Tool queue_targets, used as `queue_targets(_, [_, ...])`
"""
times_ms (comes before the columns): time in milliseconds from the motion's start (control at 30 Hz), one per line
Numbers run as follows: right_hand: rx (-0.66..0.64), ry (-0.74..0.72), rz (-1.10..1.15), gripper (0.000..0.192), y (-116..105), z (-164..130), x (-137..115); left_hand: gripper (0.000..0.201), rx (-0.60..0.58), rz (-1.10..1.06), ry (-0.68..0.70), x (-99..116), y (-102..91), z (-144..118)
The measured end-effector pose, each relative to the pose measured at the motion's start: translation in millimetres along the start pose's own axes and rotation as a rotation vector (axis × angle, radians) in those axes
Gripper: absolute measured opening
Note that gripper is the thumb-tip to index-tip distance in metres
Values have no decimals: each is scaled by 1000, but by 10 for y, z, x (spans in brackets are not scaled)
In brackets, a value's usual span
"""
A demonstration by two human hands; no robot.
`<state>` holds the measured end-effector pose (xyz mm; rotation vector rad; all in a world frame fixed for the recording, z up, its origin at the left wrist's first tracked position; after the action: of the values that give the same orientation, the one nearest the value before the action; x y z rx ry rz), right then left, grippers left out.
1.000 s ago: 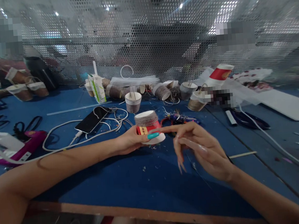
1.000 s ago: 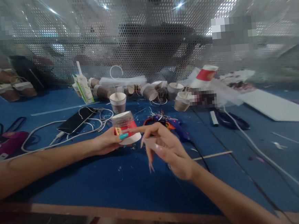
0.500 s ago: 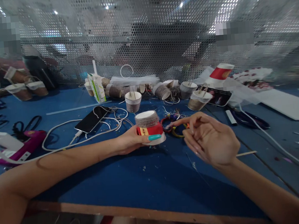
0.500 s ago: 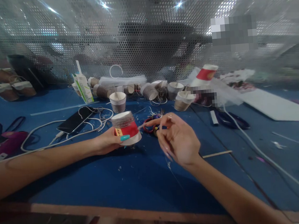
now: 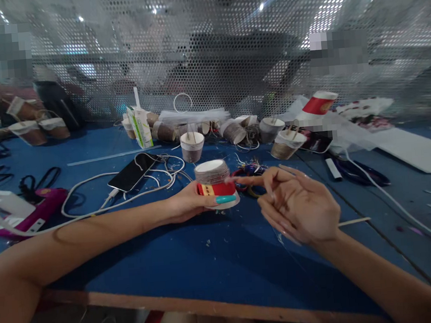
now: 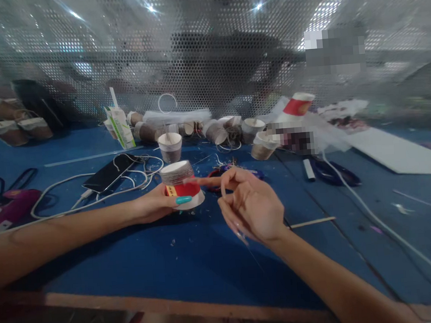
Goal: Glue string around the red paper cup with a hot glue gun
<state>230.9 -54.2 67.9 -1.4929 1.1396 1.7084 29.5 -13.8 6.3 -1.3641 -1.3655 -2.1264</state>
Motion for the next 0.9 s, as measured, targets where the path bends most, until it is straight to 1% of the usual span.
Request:
queue_targets(67, [-68, 42, -4, 34, 20, -17, 22, 60, -2, 2, 7, -2, 7, 1])
queue_targets(133, [-58, 57, 0, 35, 18, -15, 41, 60, 2, -1, 7, 0, 11, -1])
queue_targets(233, [42, 28, 41, 32, -48, 24, 55, 63, 10, -8, -8, 6, 0, -5])
queue_targets(333, [172, -30, 70, 30, -128, 62, 48, 60, 9, 3, -25, 5, -24, -4])
queue_targets(400, [211, -70, 70, 29, -136, 61, 33, 60, 8, 0, -25, 3, -28, -1])
queue_targets(467, [161, -63, 58, 29, -94, 40, 22, 64, 4, -8, -24, 4, -18, -1])
queue_targets(567, [7, 23, 29, 32, -5, 3, 36, 66, -7, -9, -11, 12, 12, -5])
queue_targets(633, [-39, 51, 17, 33, 18, 0, 56, 64, -15, -1, -10, 17, 22, -11])
queue_targets(700, [-15, 17, 8, 31, 0, 19, 70, 64, -18, 6, -19, 19, 16, -16])
queue_targets(833, [115, -140, 9, 30, -70, 55, 56, 65, -39, 28, -28, 6, -23, -12])
queue_targets(900, [131, -199, -36, 32, -71, 38, 46, 66, -60, 36, -29, -4, -35, -3])
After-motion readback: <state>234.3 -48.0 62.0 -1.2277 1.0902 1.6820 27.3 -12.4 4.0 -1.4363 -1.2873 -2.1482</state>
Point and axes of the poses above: each hand's wrist, its own z-axis towards the middle knuckle, its own y-axis out of the palm, x = y × z, the point moved 1 cm from there along z, towards the middle knuckle, and after that the axes turned 10 degrees about y, right-handed, at the moved point
